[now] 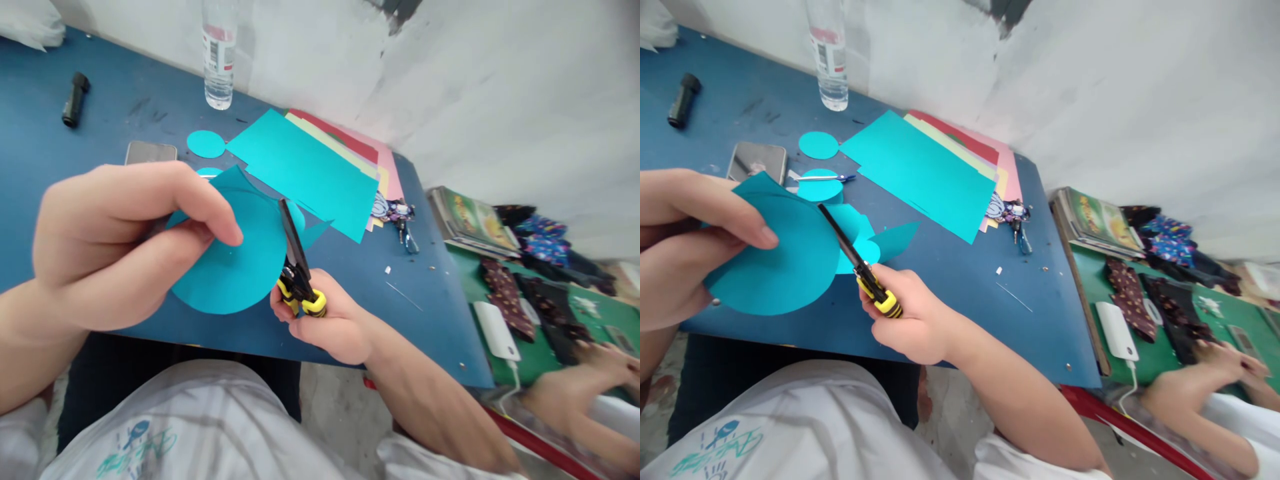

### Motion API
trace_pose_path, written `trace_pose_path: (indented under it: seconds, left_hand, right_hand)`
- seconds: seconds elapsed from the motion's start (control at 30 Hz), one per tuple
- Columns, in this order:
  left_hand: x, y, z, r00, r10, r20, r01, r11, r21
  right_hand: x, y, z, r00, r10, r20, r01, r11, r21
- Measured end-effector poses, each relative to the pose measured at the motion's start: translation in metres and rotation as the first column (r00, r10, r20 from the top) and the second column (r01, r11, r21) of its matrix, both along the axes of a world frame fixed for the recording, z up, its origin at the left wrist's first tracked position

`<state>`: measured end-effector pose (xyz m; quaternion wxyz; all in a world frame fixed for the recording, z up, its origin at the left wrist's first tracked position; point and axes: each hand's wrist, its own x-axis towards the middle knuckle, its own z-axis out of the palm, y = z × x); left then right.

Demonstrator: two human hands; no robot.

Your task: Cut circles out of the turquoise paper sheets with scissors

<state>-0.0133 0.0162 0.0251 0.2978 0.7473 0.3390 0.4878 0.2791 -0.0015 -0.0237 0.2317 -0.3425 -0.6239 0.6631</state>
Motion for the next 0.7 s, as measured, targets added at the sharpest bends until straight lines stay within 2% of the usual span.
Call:
trace_pose_path:
  seconds: [0.43, 0.7]
  left_hand:
    - [0.0016, 0.0023, -0.0003, 1.000, 0.000, 0.022, 0.000, 1.000, 0.007]
    - [0.0043, 0.0034, -0.0003, 0.999, -0.013, 0.032, 0.012, 0.999, 0.033]
  right_hand:
    - [0.0011, -0.0013, -0.0002, 1.000, -0.005, 0.024, 0.006, 0.999, -0.040]
    - [0.0029, 0.0002, -0.0013, 0.999, 0.032, 0.016, -0.032, 0.999, -0.010]
